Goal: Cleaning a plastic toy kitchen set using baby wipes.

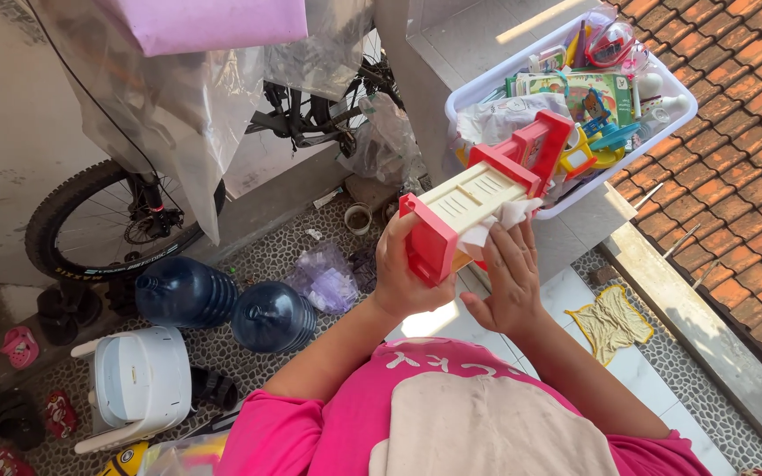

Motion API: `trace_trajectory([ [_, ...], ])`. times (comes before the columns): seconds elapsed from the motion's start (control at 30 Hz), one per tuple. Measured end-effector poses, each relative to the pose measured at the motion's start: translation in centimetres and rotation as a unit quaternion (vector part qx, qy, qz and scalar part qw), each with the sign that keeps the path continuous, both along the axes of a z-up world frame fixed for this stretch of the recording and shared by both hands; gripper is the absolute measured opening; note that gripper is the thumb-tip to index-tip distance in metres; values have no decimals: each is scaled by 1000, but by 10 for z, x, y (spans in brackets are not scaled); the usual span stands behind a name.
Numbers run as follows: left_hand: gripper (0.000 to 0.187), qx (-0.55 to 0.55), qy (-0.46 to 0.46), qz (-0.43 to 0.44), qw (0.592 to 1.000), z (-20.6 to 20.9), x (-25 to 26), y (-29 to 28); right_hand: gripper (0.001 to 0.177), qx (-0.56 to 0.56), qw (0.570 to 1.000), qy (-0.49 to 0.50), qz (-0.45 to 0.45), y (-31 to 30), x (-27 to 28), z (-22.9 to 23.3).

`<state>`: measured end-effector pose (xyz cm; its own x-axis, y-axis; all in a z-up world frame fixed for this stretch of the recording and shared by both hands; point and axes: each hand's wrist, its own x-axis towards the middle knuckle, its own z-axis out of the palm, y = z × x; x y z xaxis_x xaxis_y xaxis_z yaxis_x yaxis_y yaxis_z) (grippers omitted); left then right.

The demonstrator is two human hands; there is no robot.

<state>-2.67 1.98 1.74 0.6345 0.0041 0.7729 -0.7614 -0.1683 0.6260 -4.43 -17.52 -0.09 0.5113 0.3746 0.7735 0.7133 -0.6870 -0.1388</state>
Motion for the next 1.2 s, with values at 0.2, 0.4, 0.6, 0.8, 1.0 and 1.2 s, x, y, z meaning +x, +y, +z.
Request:
trace_trajectory([
  [0.2,83,21,-54,26,998,0,-1,1,24,98,991,-88,-6,-6,-3,25],
  [0.4,80,107,-99,37,989,-11,-1,4,35,129,989,71,11,-5,-13,48],
  [0.6,72,115,-127,40,984,-1,-1,12,99,-50,987,144,43,1,-7,76],
  [0.8,73,124,-123,34,984,4,-1,14,106,-29,975,181,122,2,-17,75],
  [1.0,71,130,-111,41,984,-3,1,12,91,-52,979,182,74,1,-12,75],
  [1.2,75,132,-117,32,984,7,-3,20,63,-14,986,159,57,-6,-12,63],
])
